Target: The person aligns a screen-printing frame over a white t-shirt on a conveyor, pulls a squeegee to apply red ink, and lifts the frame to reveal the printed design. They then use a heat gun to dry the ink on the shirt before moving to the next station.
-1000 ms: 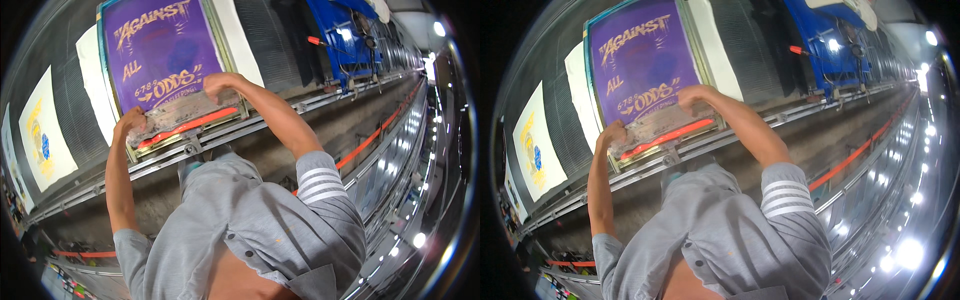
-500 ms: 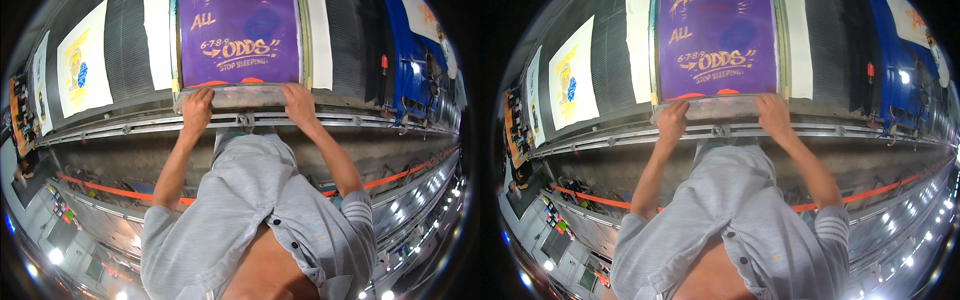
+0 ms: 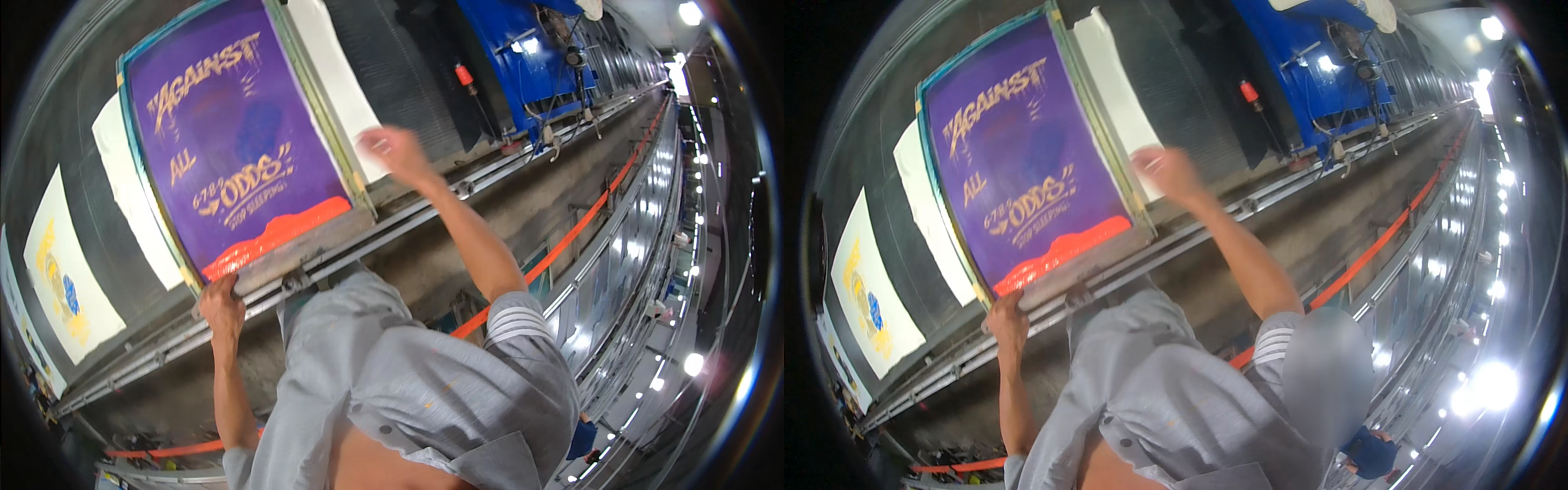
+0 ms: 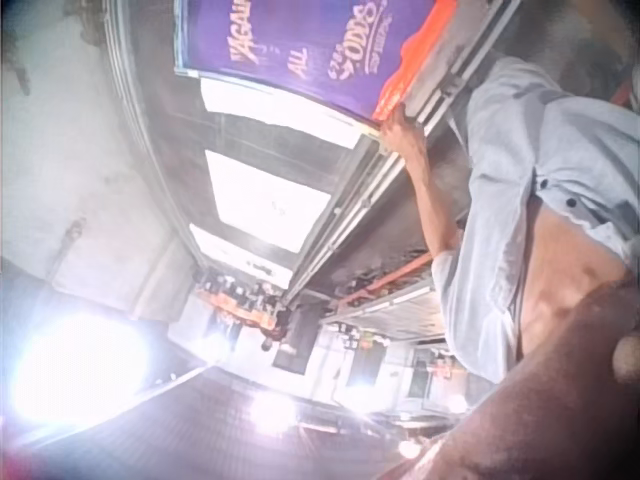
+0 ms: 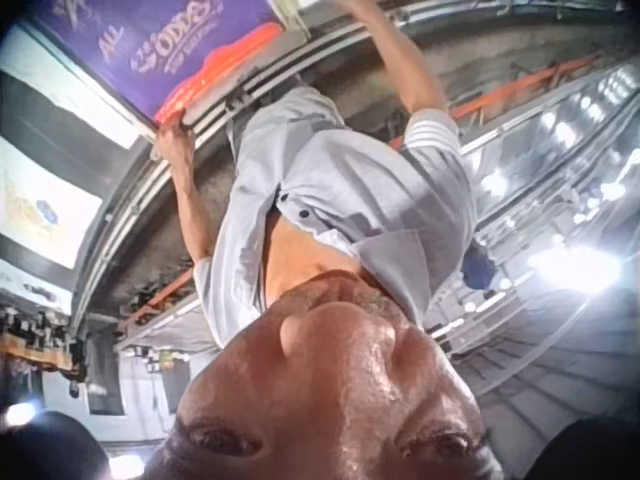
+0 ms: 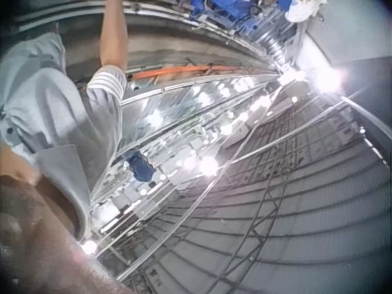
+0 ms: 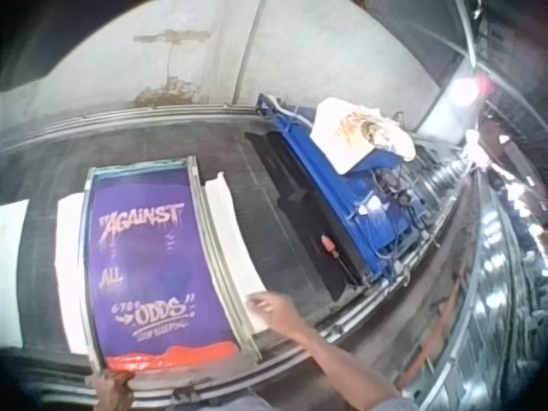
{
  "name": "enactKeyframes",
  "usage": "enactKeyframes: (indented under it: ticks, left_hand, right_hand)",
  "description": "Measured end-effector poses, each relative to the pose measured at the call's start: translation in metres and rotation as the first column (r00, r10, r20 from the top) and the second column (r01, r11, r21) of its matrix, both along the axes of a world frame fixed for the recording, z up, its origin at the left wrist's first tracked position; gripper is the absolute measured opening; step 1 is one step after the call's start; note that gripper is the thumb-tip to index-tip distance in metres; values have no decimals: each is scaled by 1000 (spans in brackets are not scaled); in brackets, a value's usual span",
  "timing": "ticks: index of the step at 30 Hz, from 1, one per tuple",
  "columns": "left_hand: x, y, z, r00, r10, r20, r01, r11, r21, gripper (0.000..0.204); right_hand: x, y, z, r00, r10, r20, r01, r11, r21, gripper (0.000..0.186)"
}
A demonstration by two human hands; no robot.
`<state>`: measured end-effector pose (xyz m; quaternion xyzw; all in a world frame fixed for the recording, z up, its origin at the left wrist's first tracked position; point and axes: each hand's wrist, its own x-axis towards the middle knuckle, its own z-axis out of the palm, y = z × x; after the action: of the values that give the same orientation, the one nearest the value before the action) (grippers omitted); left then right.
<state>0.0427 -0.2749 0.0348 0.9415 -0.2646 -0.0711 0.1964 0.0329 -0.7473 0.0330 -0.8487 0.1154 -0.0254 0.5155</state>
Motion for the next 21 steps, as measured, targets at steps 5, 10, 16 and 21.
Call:
enactKeyframes:
  ticks: [5,10,16,21]
  left_hand:
    - [-4,0,-2,997,35,-67,-32,999,43,42]
    - [-7,2,-4,999,14,-50,-11,997,71,48]
    - [-9,-2,-2,1000,-23,-14,24,996,80,53]
    - [-7,-1,-2,999,-38,-3,39,995,93,52]
  right_hand:
    - [-6,-207,-68,723,-605,332,555,224,-801,29]
    - [-52,-269,-136,577,-802,153,574,266,-774,24]
    - [-62,-261,-104,471,-741,478,858,260,-442,17]
    - [-62,-310,-28,402,-608,685,885,66,-462,24]
